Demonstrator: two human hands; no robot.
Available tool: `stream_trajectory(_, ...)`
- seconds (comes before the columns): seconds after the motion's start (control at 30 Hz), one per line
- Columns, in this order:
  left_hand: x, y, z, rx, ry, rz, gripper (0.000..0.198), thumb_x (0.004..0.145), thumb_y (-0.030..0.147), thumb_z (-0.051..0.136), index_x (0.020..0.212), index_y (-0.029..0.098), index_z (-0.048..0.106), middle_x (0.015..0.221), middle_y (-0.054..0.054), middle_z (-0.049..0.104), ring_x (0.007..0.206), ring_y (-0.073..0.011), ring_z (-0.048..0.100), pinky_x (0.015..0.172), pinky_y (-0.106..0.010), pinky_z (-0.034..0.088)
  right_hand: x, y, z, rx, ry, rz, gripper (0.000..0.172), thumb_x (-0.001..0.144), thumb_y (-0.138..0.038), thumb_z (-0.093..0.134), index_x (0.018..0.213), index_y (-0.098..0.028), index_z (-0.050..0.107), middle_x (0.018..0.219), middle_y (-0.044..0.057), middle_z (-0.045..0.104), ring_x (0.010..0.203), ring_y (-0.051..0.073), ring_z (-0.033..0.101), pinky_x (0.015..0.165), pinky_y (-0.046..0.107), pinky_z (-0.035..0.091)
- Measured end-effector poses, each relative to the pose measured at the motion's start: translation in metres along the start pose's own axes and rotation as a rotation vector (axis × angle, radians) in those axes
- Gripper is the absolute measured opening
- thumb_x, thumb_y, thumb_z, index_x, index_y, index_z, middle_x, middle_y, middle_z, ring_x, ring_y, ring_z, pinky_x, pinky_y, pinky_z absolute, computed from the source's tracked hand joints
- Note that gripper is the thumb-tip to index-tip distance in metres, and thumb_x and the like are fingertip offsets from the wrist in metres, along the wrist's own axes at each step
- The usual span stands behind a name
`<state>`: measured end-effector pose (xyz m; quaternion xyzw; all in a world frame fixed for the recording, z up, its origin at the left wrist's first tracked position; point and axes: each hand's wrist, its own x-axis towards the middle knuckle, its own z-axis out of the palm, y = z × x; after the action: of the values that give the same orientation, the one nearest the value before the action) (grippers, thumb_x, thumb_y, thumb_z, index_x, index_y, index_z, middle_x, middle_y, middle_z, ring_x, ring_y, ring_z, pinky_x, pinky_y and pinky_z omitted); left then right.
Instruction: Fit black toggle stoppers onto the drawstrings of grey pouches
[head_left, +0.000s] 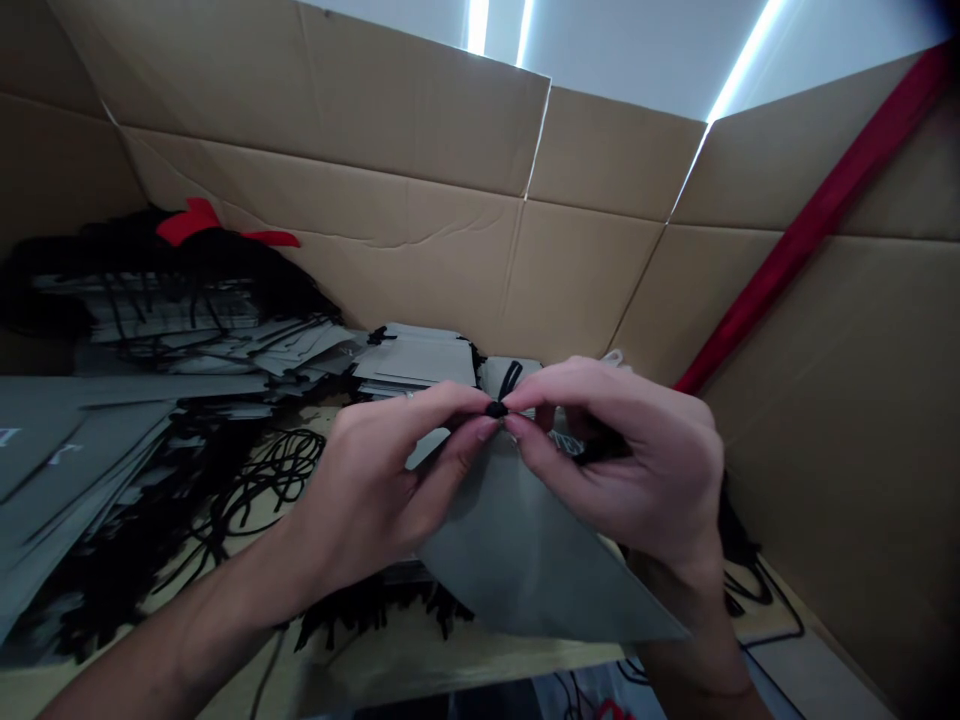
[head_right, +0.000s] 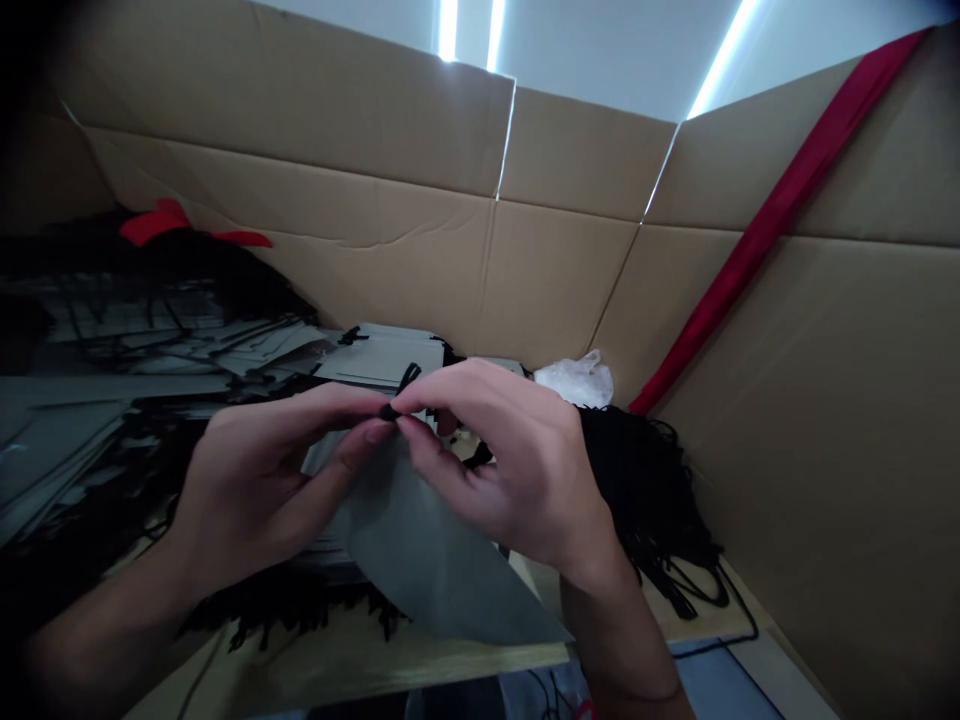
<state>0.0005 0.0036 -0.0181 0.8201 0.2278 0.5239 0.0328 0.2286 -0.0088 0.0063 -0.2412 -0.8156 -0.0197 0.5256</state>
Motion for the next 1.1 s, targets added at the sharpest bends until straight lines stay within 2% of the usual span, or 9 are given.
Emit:
stream_trajectory(0.1, -0.001, -0.002, 0.0, 0.002, -0.012, 0.017, 0.012, 0.114, 0.021, 0.071, 0.124, 0.022, 0.078, 0.105, -0.002, 0.089, 0.082, -0.0156, 0.083, 0.076, -0.026, 0.064, 0.0, 0.0, 0.0, -0.031, -0.008, -0.004, 0.024, 0.1, -0.009, 0.078, 0.113, -0.029, 0.077, 0.104, 0.0, 0.087, 0.084, 0.017, 0.079, 0.081, 0.035, 0.067)
stream_trajectory(0.2, 0.0, -0.004, -0.001, 0.0, -0.039, 0.038, 0.015, 0.116, 0.02, 0.069, 0.126, 0.024, 0.079, 0.112, -0.004, 0.09, 0.092, -0.0184, 0.087, 0.08, -0.028, 0.067, 0.0, 0.0, -0.001, -0.01, 0.003, 0.028, 0.024, 0.096, -0.008, 0.08, 0.107, -0.029, 0.078, 0.094, -0.001, 0.083, 0.076, 0.017, 0.074, 0.069, 0.034, 0.063)
stream_trajectory(0.37, 0.001, -0.003, -0.006, 0.098, 0.026, 0.114, 0.025, 0.113, 0.012, 0.073, 0.13, 0.03, 0.077, 0.12, -0.001, 0.09, 0.105, -0.0185, 0.087, 0.098, -0.031, 0.071, 0.001, 0.0, -0.001, 0.011, 0.01, 0.101, 0.022, 0.092, -0.007, 0.081, 0.103, -0.026, 0.079, 0.084, -0.004, 0.076, 0.068, 0.013, 0.067, 0.064, 0.031, 0.057)
stream_trajectory(0.53, -0.007, -0.004, -0.012, 0.224, 0.013, 0.243, 0.028, 0.109, 0.008, 0.077, 0.129, 0.028, 0.078, 0.115, -0.001, 0.089, 0.098, -0.0178, 0.088, 0.09, -0.026, 0.073, 0.001, 0.0, -0.002, 0.038, -0.024, 0.107, 0.023, 0.09, -0.005, 0.082, 0.1, -0.025, 0.078, 0.08, -0.006, 0.074, 0.065, 0.01, 0.064, 0.061, 0.028, 0.055)
stream_trajectory(0.63, -0.011, -0.006, -0.018, 0.257, -0.034, 0.269, 0.032, 0.108, 0.007, 0.077, 0.134, 0.026, 0.078, 0.116, -0.005, 0.089, 0.098, -0.0214, 0.088, 0.092, -0.031, 0.075, 0.001, 0.001, -0.002, 0.038, -0.077, 0.102, 0.023, 0.089, -0.004, 0.08, 0.098, -0.025, 0.078, 0.083, -0.006, 0.077, 0.067, 0.01, 0.065, 0.065, 0.026, 0.058)
stream_trajectory(0.73, -0.01, -0.007, -0.023, 0.193, -0.077, 0.296, 0.038, 0.105, 0.007, 0.077, 0.135, 0.029, 0.078, 0.111, -0.005, 0.088, 0.1, -0.0263, 0.088, 0.094, -0.038, 0.077, 0.001, 0.002, 0.0, 0.032, -0.103, 0.087, 0.024, 0.088, -0.004, 0.078, 0.1, -0.025, 0.078, 0.087, -0.005, 0.08, 0.067, 0.01, 0.066, 0.068, 0.027, 0.06)
stream_trajectory(0.83, -0.007, -0.007, -0.025, 0.093, -0.124, 0.314, 0.035, 0.105, 0.015, 0.075, 0.134, 0.035, 0.076, 0.106, -0.003, 0.087, 0.094, -0.028, 0.088, 0.08, -0.04, 0.077, 0.0, 0.001, 0.002, 0.023, -0.091, 0.043, 0.024, 0.089, -0.005, 0.075, 0.1, -0.026, 0.076, 0.089, -0.004, 0.08, 0.07, 0.012, 0.068, 0.07, 0.028, 0.062)
stream_trajectory(0.93, -0.005, -0.002, -0.026, 0.134, -0.097, 0.306, 0.025, 0.107, 0.019, 0.077, 0.127, 0.033, 0.075, 0.098, 0.0, 0.087, 0.081, -0.0231, 0.086, 0.069, -0.034, 0.074, 0.0, 0.0, 0.001, 0.051, -0.103, 0.023, 0.025, 0.089, -0.005, 0.075, 0.1, -0.028, 0.074, 0.087, -0.004, 0.077, 0.072, 0.014, 0.069, 0.07, 0.03, 0.063)
stream_trajectory(1.1, -0.007, 0.008, -0.025, 0.215, -0.025, 0.214, 0.017, 0.106, 0.024, 0.085, 0.116, 0.03, 0.073, 0.097, 0.006, 0.089, 0.071, -0.0133, 0.083, 0.071, -0.026, 0.071, 0.0, 0.001, -0.001, 0.183, -0.14, 0.07, 0.028, 0.084, -0.003, 0.079, 0.099, -0.026, 0.078, 0.087, -0.004, 0.078, 0.068, 0.011, 0.066, 0.062, 0.025, 0.058)
